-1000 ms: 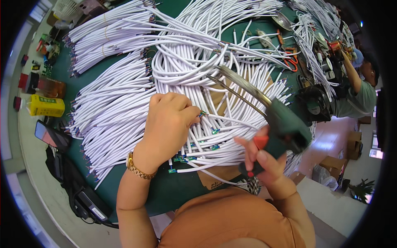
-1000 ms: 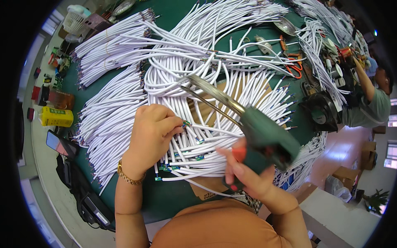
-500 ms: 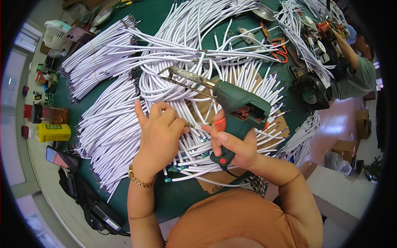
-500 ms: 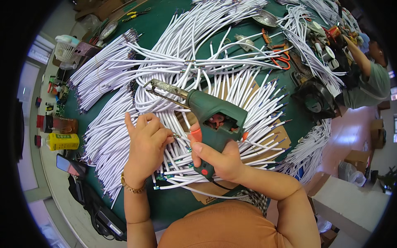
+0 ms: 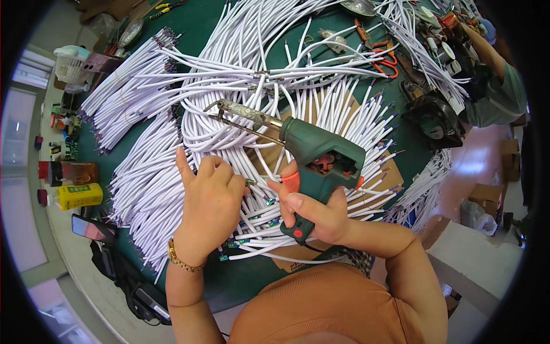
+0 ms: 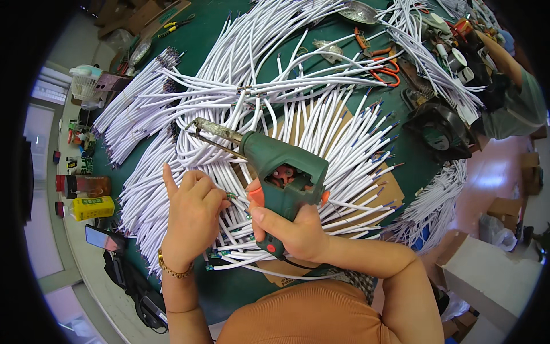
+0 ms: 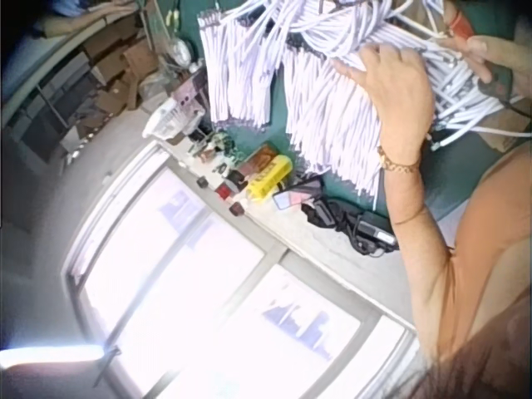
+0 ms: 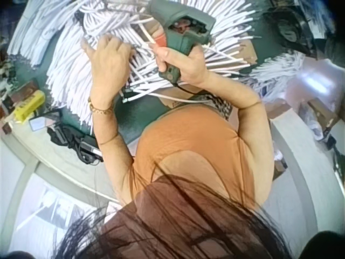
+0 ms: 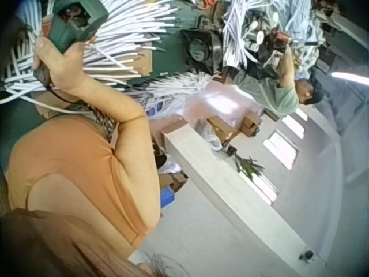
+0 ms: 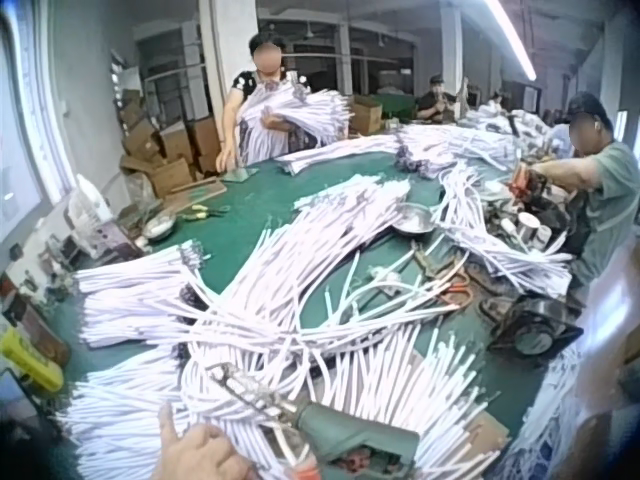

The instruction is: The person applies heat to the connectors of white cables using a heat gun.

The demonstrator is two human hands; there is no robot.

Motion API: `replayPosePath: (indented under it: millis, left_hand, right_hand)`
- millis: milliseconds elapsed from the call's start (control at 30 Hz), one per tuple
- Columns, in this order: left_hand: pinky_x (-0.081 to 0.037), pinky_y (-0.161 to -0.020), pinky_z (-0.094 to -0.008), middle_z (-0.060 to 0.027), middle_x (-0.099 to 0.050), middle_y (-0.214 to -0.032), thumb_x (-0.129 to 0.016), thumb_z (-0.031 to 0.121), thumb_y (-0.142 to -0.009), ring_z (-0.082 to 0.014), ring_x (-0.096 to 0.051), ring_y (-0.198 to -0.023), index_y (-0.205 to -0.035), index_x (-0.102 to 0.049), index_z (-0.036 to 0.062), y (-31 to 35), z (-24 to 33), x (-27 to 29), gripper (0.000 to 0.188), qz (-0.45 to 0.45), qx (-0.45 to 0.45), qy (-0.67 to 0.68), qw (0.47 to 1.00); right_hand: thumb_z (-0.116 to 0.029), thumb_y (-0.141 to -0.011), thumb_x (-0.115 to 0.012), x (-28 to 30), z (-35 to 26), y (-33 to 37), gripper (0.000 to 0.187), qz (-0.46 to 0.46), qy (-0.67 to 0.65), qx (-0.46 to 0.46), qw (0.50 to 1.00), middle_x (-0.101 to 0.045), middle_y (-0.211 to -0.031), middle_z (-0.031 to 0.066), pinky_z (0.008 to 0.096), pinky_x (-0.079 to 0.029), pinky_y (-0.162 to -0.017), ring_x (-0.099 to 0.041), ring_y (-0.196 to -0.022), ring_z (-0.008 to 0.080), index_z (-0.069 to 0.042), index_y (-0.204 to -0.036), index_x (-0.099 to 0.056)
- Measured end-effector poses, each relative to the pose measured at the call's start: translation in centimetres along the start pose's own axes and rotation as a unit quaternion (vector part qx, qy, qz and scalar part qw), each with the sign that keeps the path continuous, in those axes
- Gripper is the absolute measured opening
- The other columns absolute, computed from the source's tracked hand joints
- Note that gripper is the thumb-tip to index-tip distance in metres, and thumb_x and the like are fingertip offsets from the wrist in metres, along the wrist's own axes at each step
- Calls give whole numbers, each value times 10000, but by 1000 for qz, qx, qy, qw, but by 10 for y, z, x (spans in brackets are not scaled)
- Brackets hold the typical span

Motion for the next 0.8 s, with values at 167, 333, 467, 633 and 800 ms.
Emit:
replayPosePath:
  millis: [167, 333, 467, 633, 800]
  left_hand:
    - [-172, -962, -701, -60, -511, -749, -630, 113, -716, -254, -506, -866, -679, -575, 66, -4, 3, 1, 82, -13, 2, -4, 1000]
    - [-177, -961, -698, -67, -509, -749, -641, 116, -721, -260, -495, -842, -690, -562, 65, -7, 1, -3, 100, -23, 6, -8, 1000]
    - [-186, -997, -640, -41, -484, -725, -673, 109, -695, -252, -497, -821, -719, -561, 80, -7, -2, -5, 118, -14, 22, -16, 1000]
    - [-186, -1004, -633, -46, -484, -730, -671, 115, -703, -256, -496, -838, -720, -546, 81, -10, 2, -7, 130, -20, 29, -26, 999]
    - [-202, -983, -657, -49, -502, -758, -664, 109, -720, -259, -497, -855, -733, -573, 75, -7, 6, -5, 98, -30, 88, -45, 995]
  right_hand:
    - [-123, -834, -560, 6, -2, 7, 365, -19, -79, 29, 996, -515, -728, 42, 466, -412, -951, -550, -595, 127, -65, -1150, -387]
    - [-198, -843, -598, 17, -15, 34, 401, 1, -78, 19, 997, -496, -735, 36, 429, -476, -797, -545, -609, 140, -109, -1165, -377]
    - [-236, -845, -618, 27, -21, 52, 417, 6, -56, 7, 998, -478, -758, 28, 397, -472, -760, -536, -655, 143, -132, -1161, -367]
    - [-224, -841, -624, 30, -22, 65, 409, 0, -31, -42, 999, -494, -777, 41, 416, -471, -759, -539, -664, 154, -145, -1153, -371]
    - [-221, -842, -616, 32, -12, 73, 380, 2, -6, -71, 997, -505, -789, 49, 422, -469, -764, -545, -676, 162, -131, -1118, -370]
Point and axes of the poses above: each hand's wrist, its own y-axis away from the middle knuckle, its own x-axis out of the back of the hand, z = x × y, the point moved 5 cm from there along -y, towards the middle knuckle
